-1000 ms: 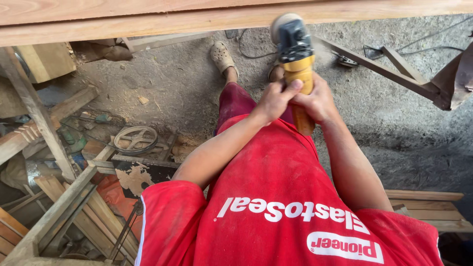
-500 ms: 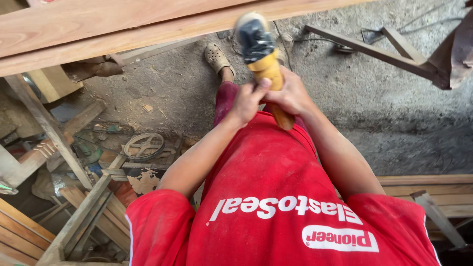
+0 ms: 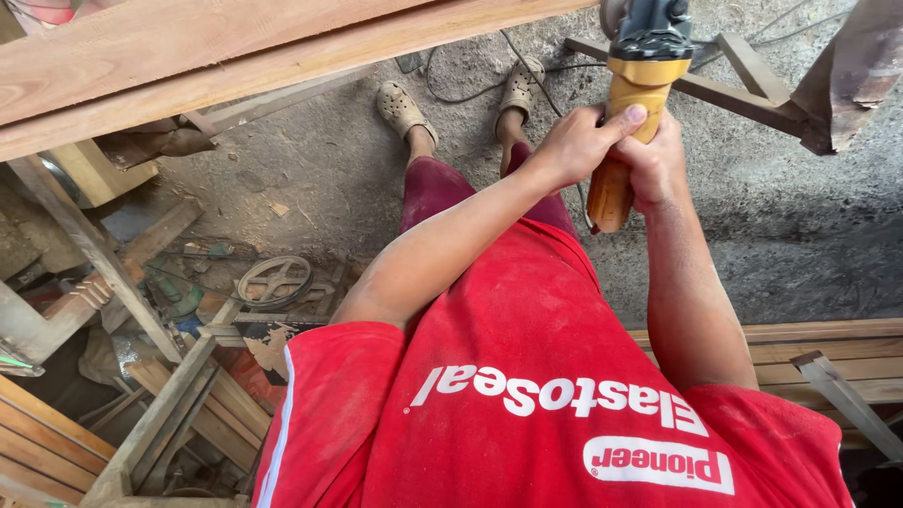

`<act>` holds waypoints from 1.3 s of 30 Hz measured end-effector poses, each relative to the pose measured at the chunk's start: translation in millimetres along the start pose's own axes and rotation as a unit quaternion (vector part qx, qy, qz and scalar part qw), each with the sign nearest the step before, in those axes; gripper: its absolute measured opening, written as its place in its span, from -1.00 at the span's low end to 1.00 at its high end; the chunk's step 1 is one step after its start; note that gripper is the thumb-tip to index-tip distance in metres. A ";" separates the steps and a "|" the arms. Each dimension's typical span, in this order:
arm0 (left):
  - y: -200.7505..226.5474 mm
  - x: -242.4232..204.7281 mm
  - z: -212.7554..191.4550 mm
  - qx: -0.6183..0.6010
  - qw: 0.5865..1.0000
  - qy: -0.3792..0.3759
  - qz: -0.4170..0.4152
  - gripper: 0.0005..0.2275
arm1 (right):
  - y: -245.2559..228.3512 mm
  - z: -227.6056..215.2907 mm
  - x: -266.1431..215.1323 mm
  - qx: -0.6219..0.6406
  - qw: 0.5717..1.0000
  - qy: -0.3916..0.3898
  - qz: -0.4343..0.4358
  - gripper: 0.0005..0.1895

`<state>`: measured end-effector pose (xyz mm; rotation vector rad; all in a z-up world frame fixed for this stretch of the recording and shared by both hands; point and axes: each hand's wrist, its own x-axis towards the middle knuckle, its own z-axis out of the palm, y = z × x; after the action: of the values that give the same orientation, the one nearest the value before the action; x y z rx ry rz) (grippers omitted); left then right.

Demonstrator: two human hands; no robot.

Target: The person uses an angle grinder with a sanding disc to smooth the surface of a long wooden plank resting on a workbench. They move the tool back and forth along the length of the wood, occasionally adjusting their grip and position to cover different sections.

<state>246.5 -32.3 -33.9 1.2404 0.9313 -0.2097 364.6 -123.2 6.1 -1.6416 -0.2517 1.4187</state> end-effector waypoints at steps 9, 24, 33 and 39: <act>-48.6 -77.0 -37.9 -0.248 0.966 0.077 0.009 -0.42 | 0.1 55.1 9.8 -0.210 0.970 -0.118 0.022 -0.41; 26.2 22.6 49.6 -0.011 1.000 0.010 0.002 -0.41 | -4.2 -64.7 6.5 0.011 1.000 -0.008 -0.002 -0.50; -8.1 -76.5 -99.2 0.204 0.912 0.346 0.082 -0.66 | -23.0 -6.5 11.0 -0.205 0.971 -0.121 0.033 -0.40; -32.6 -45.8 -186.3 0.393 0.809 0.431 -0.078 -0.01 | -38.7 -69.5 9.2 -0.082 0.994 -0.050 0.048 -0.41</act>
<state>106.8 103.1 -29.4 2.1033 1.8549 -0.1597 442.8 -130.1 22.0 -1.7383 -0.3589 1.5913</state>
